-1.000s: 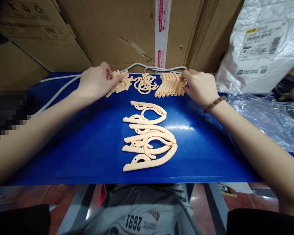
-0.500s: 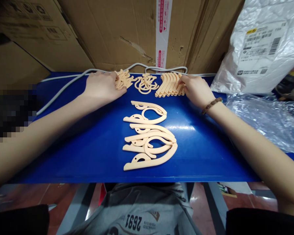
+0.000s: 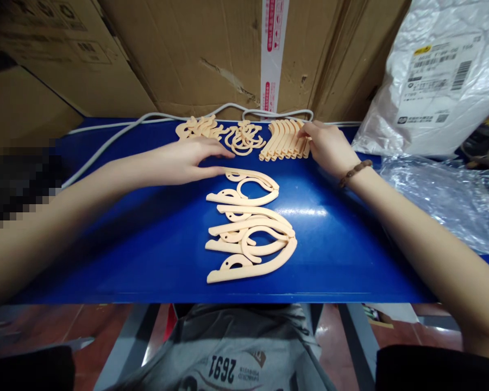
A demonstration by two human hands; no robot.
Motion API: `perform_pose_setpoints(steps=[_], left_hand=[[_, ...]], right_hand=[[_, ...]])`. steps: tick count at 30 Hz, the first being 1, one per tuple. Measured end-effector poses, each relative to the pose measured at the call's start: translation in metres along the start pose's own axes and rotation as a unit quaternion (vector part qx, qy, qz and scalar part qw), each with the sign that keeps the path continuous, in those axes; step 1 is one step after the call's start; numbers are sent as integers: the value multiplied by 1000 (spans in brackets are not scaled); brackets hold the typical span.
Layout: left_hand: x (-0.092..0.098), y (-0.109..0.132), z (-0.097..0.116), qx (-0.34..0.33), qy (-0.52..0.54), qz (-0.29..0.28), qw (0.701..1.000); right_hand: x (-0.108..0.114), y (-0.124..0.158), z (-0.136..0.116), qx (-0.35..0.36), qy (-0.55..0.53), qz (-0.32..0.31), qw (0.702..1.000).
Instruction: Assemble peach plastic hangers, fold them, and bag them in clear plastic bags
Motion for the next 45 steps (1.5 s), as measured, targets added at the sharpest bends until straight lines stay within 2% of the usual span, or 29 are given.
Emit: perform_pose_setpoints(steps=[2,6,12,14,17,20,23,26,29,32,35,39,42,45], left_hand=[[-5,-3,2,-39,18,-40,998],[-8,-9,-1,-60,38,-24,997],[-7,-13,-4,-35,94,-55,993],[-6,-13,-5,-16,118,-69,990],[-4,-14,-2,8,134,-66,989],[1,-18,6,19,160,-27,987],[11,-22,17,28,260,40,964],[28,-23,24,34,379,119,917],[43,-23,25,12,467,162,869],[52,-24,21,2,494,186,849],[59,-26,17,12,466,206,861],[74,-22,15,61,329,247,909],[83,-17,16,72,205,274,937],[81,-14,15,86,115,259,955]], right_hand=[[0,0,1,2,0,3,1000],[-1,-1,3,0,-5,10,1000],[2,0,1,-6,-21,6,1000],[11,4,-9,-5,-29,17,999],[26,11,-40,21,-78,37,996],[34,13,-78,66,-140,10,988],[40,7,-101,70,-182,-5,981],[53,-3,-106,47,-192,26,980],[68,-12,-108,43,-188,55,980],[79,-18,-112,16,-118,65,991],[86,-21,-116,-24,-17,69,997],[91,-25,-115,-46,81,37,995],[89,-32,-111,-27,93,-2,995],[84,-36,-108,10,45,-24,999]])
Point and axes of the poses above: each hand's wrist, its own y-axis away from the middle knuckle, its own x-axis out of the back of the hand, z = x × y, the point moved 4 cm from there along -y, towards the middle knuckle, and after that the axes turned 12 degrees about -z, right-handed, at the moved point
